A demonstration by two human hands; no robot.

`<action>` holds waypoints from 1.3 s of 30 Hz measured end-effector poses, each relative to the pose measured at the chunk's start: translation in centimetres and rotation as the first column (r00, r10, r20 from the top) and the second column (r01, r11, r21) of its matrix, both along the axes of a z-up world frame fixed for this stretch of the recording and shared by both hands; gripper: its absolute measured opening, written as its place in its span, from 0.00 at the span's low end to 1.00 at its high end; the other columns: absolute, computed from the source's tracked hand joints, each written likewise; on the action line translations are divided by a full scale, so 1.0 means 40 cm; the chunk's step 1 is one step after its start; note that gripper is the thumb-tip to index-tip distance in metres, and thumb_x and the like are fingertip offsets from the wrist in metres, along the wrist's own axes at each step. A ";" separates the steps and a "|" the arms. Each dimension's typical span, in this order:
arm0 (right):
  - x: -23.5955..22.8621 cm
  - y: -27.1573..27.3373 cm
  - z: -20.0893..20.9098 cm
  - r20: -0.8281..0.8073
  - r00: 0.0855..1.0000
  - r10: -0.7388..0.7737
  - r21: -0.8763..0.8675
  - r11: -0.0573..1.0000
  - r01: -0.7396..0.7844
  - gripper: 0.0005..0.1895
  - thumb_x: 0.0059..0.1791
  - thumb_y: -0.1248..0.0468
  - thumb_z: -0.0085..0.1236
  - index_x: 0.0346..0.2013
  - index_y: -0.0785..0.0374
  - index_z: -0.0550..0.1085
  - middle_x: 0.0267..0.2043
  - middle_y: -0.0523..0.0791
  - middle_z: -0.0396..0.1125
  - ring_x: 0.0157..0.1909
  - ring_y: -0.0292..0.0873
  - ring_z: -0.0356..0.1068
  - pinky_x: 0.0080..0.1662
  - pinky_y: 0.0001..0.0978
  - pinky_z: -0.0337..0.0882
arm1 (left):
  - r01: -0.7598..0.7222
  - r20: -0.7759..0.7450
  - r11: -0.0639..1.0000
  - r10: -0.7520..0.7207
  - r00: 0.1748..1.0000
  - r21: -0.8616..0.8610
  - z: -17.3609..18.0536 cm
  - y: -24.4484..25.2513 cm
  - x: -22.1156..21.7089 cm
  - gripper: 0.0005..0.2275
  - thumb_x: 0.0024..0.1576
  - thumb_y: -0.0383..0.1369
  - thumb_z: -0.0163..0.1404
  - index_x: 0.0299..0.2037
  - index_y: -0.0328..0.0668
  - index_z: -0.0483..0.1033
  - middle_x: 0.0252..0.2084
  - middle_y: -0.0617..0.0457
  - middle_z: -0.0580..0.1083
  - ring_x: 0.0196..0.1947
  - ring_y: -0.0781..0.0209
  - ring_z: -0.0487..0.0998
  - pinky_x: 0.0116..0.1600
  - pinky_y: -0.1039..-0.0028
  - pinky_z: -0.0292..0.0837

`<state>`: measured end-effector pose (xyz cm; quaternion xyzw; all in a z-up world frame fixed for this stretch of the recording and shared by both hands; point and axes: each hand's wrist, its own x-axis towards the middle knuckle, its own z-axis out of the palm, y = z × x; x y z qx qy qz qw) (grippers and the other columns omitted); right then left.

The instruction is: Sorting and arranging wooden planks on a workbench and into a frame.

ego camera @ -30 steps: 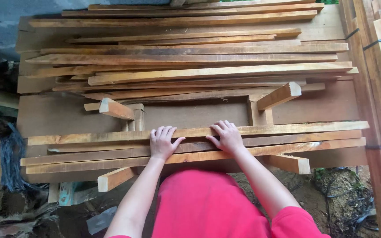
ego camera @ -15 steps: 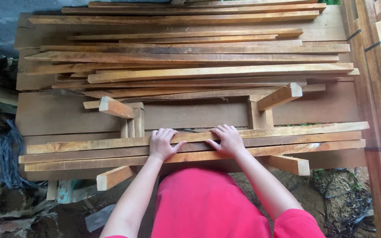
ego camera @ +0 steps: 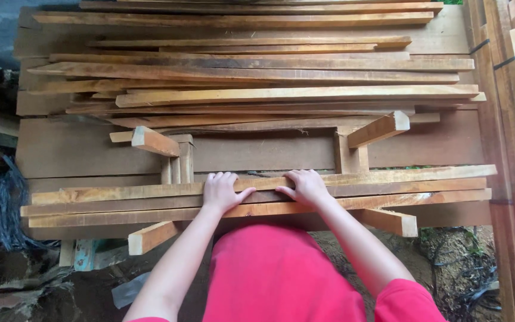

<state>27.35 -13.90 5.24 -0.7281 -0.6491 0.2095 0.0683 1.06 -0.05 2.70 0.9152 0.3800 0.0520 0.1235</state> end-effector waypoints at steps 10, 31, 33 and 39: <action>-0.022 0.002 -0.018 0.076 0.996 -0.055 -0.080 0.995 0.062 0.22 0.47 0.42 0.59 0.48 0.47 0.71 0.38 0.42 0.74 0.44 0.49 0.77 0.48 0.44 0.73 | -0.014 -0.294 0.948 -0.085 0.952 -0.319 0.145 0.051 0.050 0.33 0.46 0.73 0.42 0.36 0.55 0.82 0.37 0.53 0.82 0.46 0.54 0.83 0.57 0.64 0.67; -0.053 0.032 0.028 0.005 1.000 0.003 0.114 0.993 -0.003 0.19 0.51 0.42 0.55 0.44 0.50 0.80 0.40 0.41 0.71 0.45 0.46 0.72 0.45 0.40 0.74 | -0.008 -0.443 0.910 -0.195 0.875 -0.415 0.119 0.080 0.072 0.36 0.42 0.77 0.40 0.42 0.60 0.80 0.46 0.58 0.82 0.55 0.60 0.80 0.63 0.66 0.60; -0.058 0.027 0.034 -0.003 1.000 -0.005 0.157 0.988 0.006 0.21 0.47 0.44 0.61 0.47 0.51 0.78 0.42 0.42 0.69 0.45 0.48 0.71 0.44 0.41 0.74 | 0.003 -0.449 0.908 -0.210 0.869 -0.419 0.132 0.082 0.077 0.35 0.42 0.75 0.41 0.42 0.59 0.82 0.46 0.55 0.82 0.55 0.58 0.81 0.63 0.63 0.60; -0.073 0.026 -0.007 -0.065 0.995 -0.076 0.128 0.988 0.084 0.22 0.48 0.41 0.59 0.46 0.49 0.80 0.46 0.42 0.68 0.49 0.48 0.70 0.47 0.42 0.73 | 0.019 -0.462 0.885 -0.261 0.848 -0.465 0.149 0.090 0.094 0.40 0.41 0.78 0.42 0.45 0.55 0.82 0.50 0.52 0.82 0.57 0.54 0.80 0.65 0.60 0.60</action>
